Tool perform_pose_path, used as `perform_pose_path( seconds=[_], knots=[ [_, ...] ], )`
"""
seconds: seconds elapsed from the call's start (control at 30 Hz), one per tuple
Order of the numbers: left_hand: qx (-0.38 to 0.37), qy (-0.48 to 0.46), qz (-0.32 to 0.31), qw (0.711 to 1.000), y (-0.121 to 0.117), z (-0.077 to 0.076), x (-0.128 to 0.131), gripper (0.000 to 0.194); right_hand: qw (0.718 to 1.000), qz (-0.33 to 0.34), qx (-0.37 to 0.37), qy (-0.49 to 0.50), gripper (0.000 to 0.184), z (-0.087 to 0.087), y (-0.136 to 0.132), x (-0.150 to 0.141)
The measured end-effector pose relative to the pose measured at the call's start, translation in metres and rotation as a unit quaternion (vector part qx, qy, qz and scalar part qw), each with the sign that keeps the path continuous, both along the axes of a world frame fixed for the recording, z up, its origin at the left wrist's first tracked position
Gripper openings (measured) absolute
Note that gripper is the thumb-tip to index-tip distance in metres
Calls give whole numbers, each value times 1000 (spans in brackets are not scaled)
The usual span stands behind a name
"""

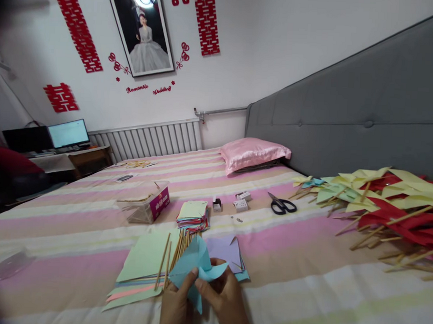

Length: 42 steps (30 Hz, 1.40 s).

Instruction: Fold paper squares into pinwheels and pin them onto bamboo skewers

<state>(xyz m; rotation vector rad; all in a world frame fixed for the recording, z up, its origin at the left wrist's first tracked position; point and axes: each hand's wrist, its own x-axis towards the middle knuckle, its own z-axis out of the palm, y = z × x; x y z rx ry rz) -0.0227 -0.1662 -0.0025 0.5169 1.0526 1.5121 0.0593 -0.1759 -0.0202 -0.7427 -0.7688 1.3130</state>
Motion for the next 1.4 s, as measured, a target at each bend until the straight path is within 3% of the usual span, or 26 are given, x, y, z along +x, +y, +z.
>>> perform_pose_path(
  seconds=[0.1, 0.3, 0.5, 0.7, 0.87, 1.07, 1.27, 1.4],
  knots=[
    [7, -10, 0, 1000, -3, 4, 6, 21, 999, -8, -43, 11, 31, 1, 3, 2],
    [2, -18, -3, 1000, -6, 6, 10, 19, 996, -22, -81, 36, 25, -1, 3, 3],
    [20, -33, -110, 993, -6, 2, 6, 20, 992, -8, -91, 91, 19, 7, 3, 9],
    [-37, -58, -156, 985, -6, 13, -9, 24, 981, 116, -92, 123, 17, 25, 1, 28],
    [-1, 47, -228, 973, 0, -3, -17, 30, 979, 161, -97, 79, 8, 27, -2, 32],
    [5, 127, -222, 967, 0, -12, -18, 29, 978, 164, -118, 43, 15, 20, -2, 30],
    [-5, 117, -188, 975, 0, -14, -17, 27, 981, 151, -119, 3, 16, 15, -1, 29],
    [-25, 92, -136, 986, 3, -15, -19, 26, 991, 111, -73, -16, 32, 8, 7, 29]
  ],
)
